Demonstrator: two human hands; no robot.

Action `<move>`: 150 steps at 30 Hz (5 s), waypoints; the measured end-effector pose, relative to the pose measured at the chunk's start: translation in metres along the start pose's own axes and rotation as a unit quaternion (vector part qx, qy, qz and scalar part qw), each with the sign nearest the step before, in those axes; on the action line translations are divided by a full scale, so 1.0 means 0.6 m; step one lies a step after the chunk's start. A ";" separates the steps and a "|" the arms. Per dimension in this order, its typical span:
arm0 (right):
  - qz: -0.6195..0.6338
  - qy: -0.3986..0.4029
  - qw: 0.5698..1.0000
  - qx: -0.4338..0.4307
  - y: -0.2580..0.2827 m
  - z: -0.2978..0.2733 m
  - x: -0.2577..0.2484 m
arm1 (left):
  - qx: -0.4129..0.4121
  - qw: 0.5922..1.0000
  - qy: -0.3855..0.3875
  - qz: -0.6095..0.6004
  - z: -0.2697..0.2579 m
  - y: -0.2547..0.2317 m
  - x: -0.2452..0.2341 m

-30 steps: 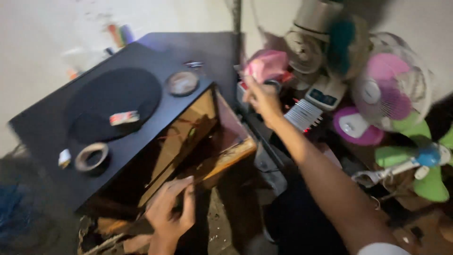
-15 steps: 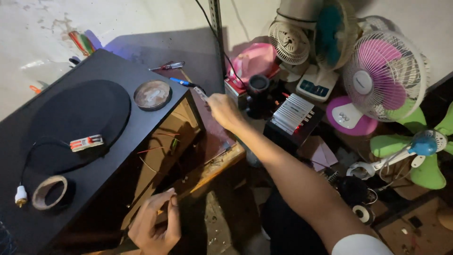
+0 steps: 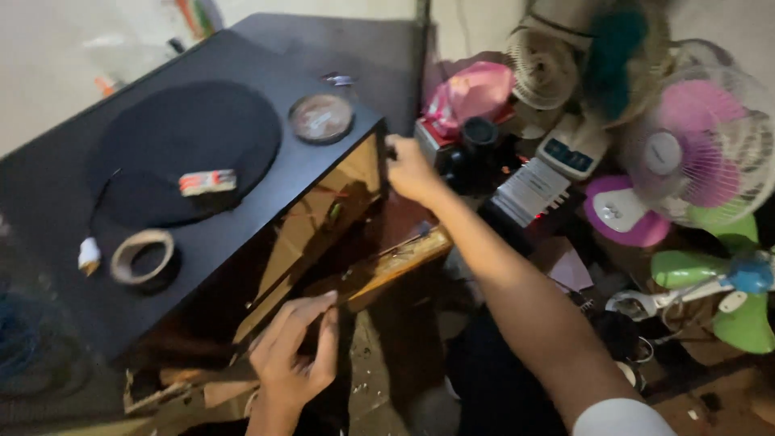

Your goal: The person works on a small electronic device, manipulating wires and components inside a wooden box. They use electrical tape to secure connections and handle various tools and parts on a cluttered workbench.

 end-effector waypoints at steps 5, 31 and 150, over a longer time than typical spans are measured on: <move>0.002 0.001 1.000 0.021 0.038 -0.030 -0.030 | -0.054 0.997 0.044 -0.037 -0.017 0.020 -0.005; -0.100 -0.078 0.984 0.124 0.030 -0.133 -0.198 | -0.412 0.822 0.330 0.214 -0.106 0.071 0.044; 0.050 0.016 0.993 -0.110 0.328 -0.192 0.075 | -0.526 0.711 -0.141 -0.445 -0.011 0.097 0.069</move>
Point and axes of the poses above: each hand's wrist, its own z-axis towards the middle knuckle, its own x-axis out of the palm, y = z × x, the point moved 2 cm from there along z, towards the middle knuckle, and after that the axes turned 5 degrees about z, right-handed, at the moved point
